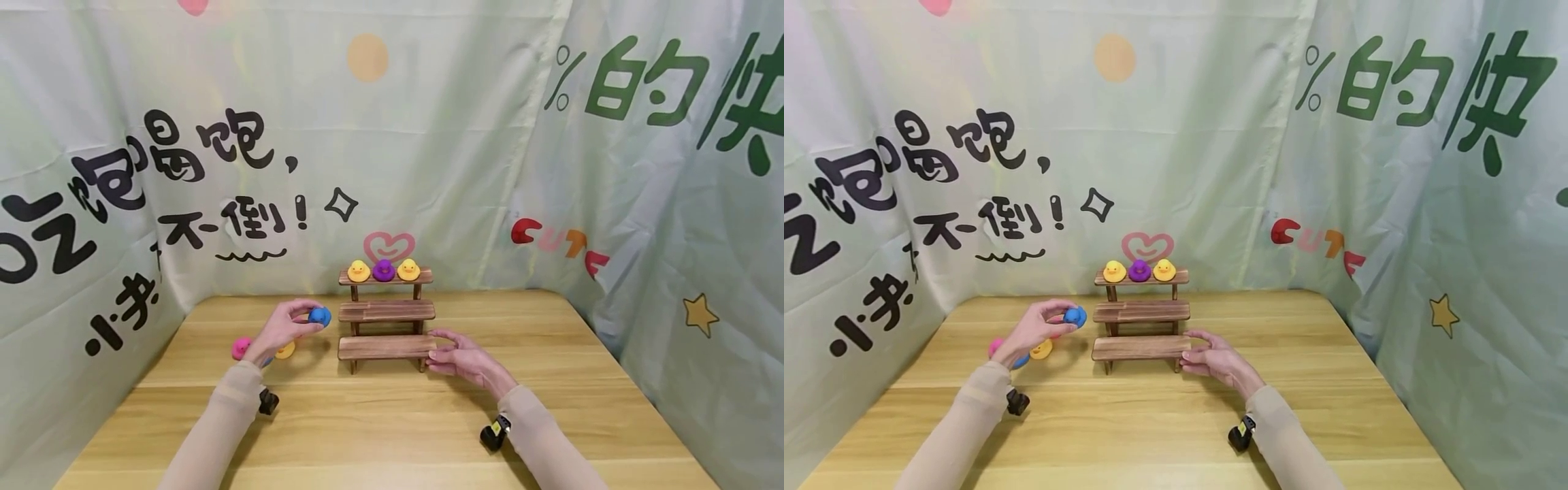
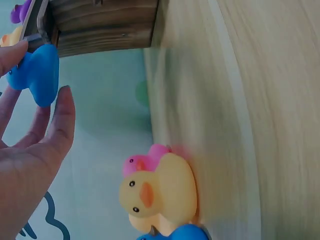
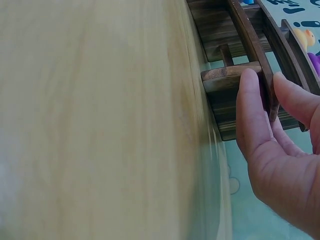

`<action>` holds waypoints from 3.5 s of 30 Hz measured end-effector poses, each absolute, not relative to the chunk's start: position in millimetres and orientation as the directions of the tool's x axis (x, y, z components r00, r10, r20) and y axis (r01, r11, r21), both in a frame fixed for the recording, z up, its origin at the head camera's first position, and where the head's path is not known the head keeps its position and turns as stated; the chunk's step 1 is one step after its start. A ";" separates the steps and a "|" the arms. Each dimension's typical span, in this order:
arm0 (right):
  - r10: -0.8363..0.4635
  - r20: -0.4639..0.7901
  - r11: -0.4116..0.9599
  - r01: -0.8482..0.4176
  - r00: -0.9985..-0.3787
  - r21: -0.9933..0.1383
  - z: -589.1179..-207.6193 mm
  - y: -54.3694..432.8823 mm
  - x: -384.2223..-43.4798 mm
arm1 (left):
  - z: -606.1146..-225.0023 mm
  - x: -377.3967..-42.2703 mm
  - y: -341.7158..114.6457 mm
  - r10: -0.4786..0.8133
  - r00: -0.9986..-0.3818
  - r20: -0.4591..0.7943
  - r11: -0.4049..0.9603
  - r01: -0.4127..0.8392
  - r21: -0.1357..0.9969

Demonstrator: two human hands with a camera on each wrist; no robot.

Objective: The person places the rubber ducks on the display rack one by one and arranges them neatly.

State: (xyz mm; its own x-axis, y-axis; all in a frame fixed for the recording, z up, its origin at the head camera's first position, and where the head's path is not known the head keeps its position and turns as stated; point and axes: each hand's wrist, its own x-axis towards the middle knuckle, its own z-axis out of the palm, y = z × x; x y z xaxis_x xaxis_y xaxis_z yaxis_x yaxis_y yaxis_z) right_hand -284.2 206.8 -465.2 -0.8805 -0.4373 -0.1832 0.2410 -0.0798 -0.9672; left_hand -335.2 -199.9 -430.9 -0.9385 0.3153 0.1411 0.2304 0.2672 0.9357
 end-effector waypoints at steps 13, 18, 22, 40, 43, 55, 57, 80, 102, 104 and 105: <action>-0.428 -0.185 -0.092 0.246 -0.885 -0.965 -468.6 205.7 -282.9 | -429.1 -332.0 -183.6 0.295 -0.929 0.224 0.176 0.283 0.943; -0.432 -0.182 -0.094 0.245 -0.883 -0.965 -467.9 205.5 -284.0 | -427.3 -330.7 -178.0 0.285 -0.923 0.259 0.163 0.313 0.936; -0.438 -0.182 -0.094 0.246 -0.880 -0.965 -468.2 204.7 -284.3 | -427.8 -328.9 -171.1 0.272 -0.923 0.273 0.157 0.322 0.934; -0.444 -0.183 -0.076 0.240 -0.877 -0.968 -468.5 206.0 -282.8 | -427.3 -324.3 -127.5 0.300 -0.876 0.377 0.157 0.436 0.886; -0.448 -0.178 -0.078 0.237 -0.876 -0.968 -467.0 206.2 -282.8 | -422.8 -323.4 -121.3 0.309 -0.873 0.377 0.210 0.449 0.869; -0.445 -0.181 -0.086 0.243 -0.877 -0.966 -465.2 206.3 -282.6 | -418.4 -325.6 -94.9 0.312 -0.872 0.377 0.283 0.464 0.839; -0.447 -0.178 -0.089 0.241 -0.877 -0.966 -466.1 206.2 -282.3 | -418.7 -325.1 -91.1 0.310 -0.871 0.381 0.280 0.466 0.839; -0.429 -0.198 -0.077 0.254 -0.881 -0.964 -465.8 207.4 -282.9 | -418.9 -332.4 -54.1 0.348 -0.847 0.401 0.299 0.506 0.809; -0.433 -0.198 -0.072 0.252 -0.879 -0.965 -463.8 205.8 -282.2 | -416.1 -341.2 -36.0 0.404 -0.855 0.324 0.392 0.482 0.783; -0.436 -0.195 -0.075 0.252 -0.879 -0.965 -464.0 206.1 -282.0 | -415.4 -341.3 -33.4 0.401 -0.857 0.323 0.399 0.481 0.781; -0.435 -0.195 -0.078 0.252 -0.879 -0.964 -463.8 206.2 -281.9 | -415.0 -341.2 -32.2 0.400 -0.858 0.322 0.402 0.480 0.780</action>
State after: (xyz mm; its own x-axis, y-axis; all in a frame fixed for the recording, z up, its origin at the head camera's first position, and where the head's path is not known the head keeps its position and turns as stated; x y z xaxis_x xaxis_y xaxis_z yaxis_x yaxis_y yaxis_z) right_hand -281.9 206.2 -463.8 -0.8789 -0.4355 -0.1945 0.2523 -0.0784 -0.9645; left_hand -341.2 -32.2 -415.0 -0.8579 0.4004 0.3219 0.4802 0.4020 0.7796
